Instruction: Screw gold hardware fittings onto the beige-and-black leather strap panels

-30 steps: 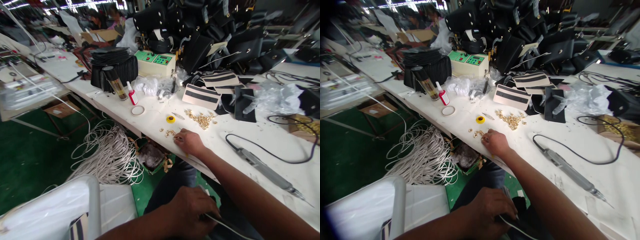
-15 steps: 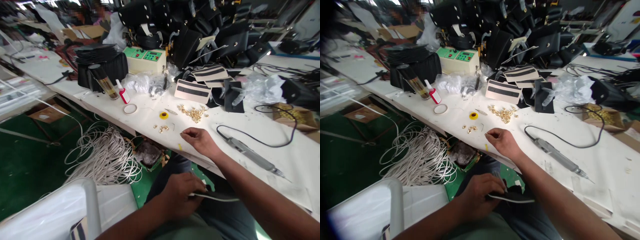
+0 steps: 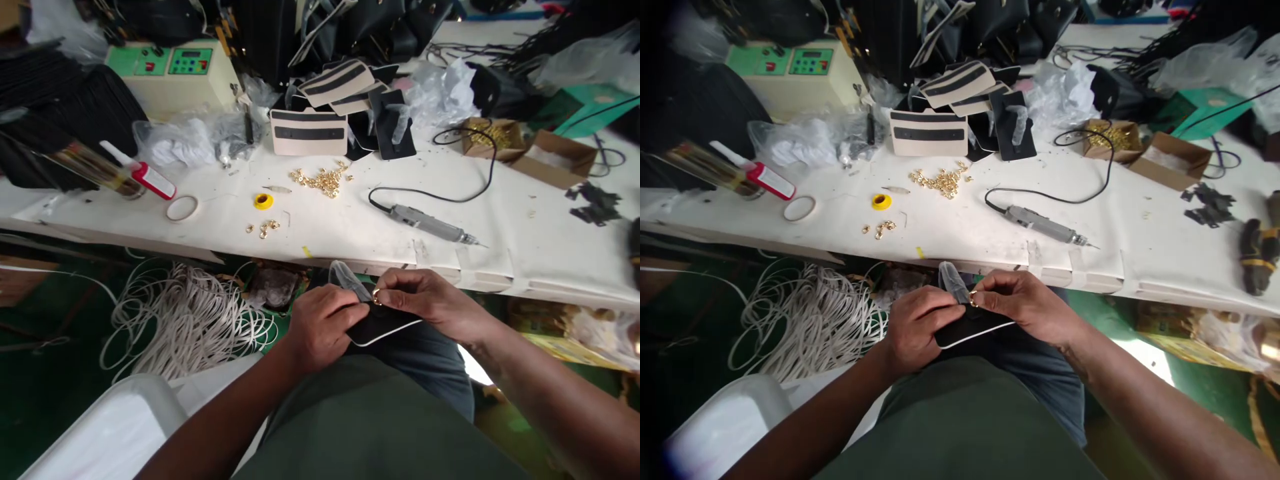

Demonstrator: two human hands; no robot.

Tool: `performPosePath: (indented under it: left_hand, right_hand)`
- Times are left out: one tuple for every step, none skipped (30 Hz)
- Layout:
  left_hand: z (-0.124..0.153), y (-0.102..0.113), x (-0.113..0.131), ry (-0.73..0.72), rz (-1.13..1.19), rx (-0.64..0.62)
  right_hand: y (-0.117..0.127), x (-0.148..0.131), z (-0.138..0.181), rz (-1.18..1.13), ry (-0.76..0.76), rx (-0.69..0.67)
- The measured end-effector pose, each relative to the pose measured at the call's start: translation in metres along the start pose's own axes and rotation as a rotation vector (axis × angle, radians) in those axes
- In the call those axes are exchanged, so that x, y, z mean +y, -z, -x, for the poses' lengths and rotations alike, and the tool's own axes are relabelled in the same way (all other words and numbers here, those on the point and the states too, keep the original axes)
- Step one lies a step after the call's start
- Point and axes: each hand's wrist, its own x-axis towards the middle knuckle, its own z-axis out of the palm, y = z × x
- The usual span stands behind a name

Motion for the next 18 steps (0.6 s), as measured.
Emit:
performPosePath:
  left_hand:
    - [-0.002,-0.002,0.002,-0.005,-0.004,0.002]
    - [-0.003,-0.003,0.004,-0.009,-0.006,0.004]
    - [-0.004,-0.005,0.006,-0.009,-0.008,0.003]
    - [-0.005,-0.007,0.008,-0.006,-0.010,0.001]
    - [-0.006,-0.009,0.010,-0.001,-0.014,0.000]
    - [-0.007,-0.011,0.012,0.004,-0.019,-0.002]
    - [-0.007,-0.012,0.013,0.008,-0.024,-0.003]
    - [-0.008,-0.014,0.015,0.012,-0.030,-0.005]
    - [-0.009,-0.015,0.017,0.015,-0.036,-0.009]
    - [-0.010,-0.017,0.018,0.018,-0.041,-0.011]
    - [-0.010,-0.018,0.019,0.020,-0.044,-0.014]
    - [-0.011,-0.019,0.020,0.020,-0.045,-0.016]
    - [-0.012,-0.020,0.021,0.018,-0.042,-0.017]
    - [-0.013,-0.020,0.022,0.013,-0.037,-0.018]
    - [-0.014,-0.021,0.022,0.007,-0.031,-0.017]
    - [-0.016,-0.022,0.022,0.003,-0.025,-0.016]
    - [-0.017,-0.022,0.023,0.002,-0.019,-0.014]
    - [-0.018,-0.023,0.023,0.003,-0.015,-0.010]
  right_hand:
    - [0.001,0.001,0.004,-0.004,0.012,0.012]
    - [0.001,0.002,0.007,-0.013,0.019,0.024]
    - [0.001,0.003,0.010,-0.028,0.024,0.037]
    - [0.001,0.004,0.012,-0.044,0.029,0.050]
    - [0.001,0.006,0.015,-0.062,0.035,0.064]
    - [0.001,0.008,0.017,-0.077,0.041,0.077]
    - [0.001,0.010,0.018,-0.092,0.045,0.086]
    - [0.002,0.011,0.020,-0.103,0.048,0.091]
    - [0.003,0.013,0.021,-0.110,0.050,0.093]
    - [0.004,0.014,0.022,-0.113,0.047,0.089]
    - [0.005,0.015,0.024,-0.109,0.044,0.083]
    - [0.007,0.015,0.025,-0.098,0.041,0.074]
    - [0.009,0.016,0.026,-0.085,0.037,0.064]
    - [0.011,0.016,0.027,-0.072,0.031,0.055]
    - [0.013,0.016,0.028,-0.063,0.023,0.049]
    - [0.014,0.016,0.029,-0.057,0.016,0.048]
    - [0.015,0.015,0.029,-0.054,0.009,0.048]
    - [0.016,0.015,0.030,-0.055,0.005,0.052]
